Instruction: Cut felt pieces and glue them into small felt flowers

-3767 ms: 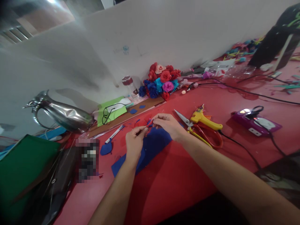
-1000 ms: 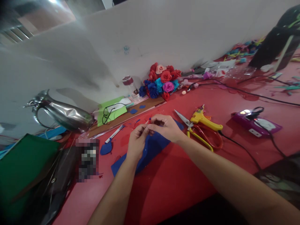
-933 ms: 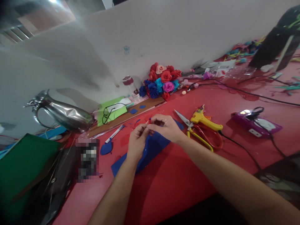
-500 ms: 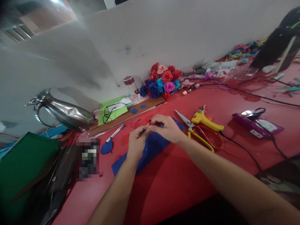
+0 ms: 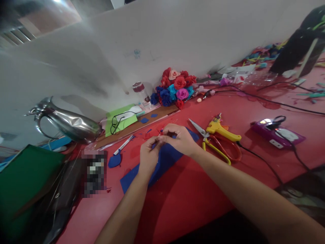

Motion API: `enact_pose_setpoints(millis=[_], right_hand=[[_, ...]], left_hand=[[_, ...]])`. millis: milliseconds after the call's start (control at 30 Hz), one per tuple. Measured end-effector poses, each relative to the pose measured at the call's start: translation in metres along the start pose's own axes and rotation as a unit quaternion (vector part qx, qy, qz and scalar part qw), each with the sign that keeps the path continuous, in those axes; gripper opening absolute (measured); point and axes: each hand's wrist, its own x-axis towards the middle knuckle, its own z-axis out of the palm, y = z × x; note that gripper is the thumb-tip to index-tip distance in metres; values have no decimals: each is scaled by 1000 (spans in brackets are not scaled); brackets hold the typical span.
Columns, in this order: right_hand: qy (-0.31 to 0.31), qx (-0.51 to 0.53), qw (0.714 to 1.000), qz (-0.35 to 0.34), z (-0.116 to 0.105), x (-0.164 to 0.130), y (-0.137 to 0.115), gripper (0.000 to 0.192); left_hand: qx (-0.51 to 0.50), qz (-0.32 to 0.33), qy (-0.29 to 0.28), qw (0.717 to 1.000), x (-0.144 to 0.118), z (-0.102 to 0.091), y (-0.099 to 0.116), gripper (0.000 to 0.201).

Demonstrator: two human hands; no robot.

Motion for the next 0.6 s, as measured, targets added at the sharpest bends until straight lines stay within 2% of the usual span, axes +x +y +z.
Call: enact_pose_setpoints(millis=[100,333,600], right_hand=[[8,-7,1000,-1,0,0,0,29],[-10,43,996,81,3,1,-3,32],[-13,50,996,73,3,1,-2,30]], left_hand=[[10,11,-7,1000,0,1,2,19],[33,7,-5,999,-1,1,6,19],[20,-4,5,1000,-1,2,6,14]])
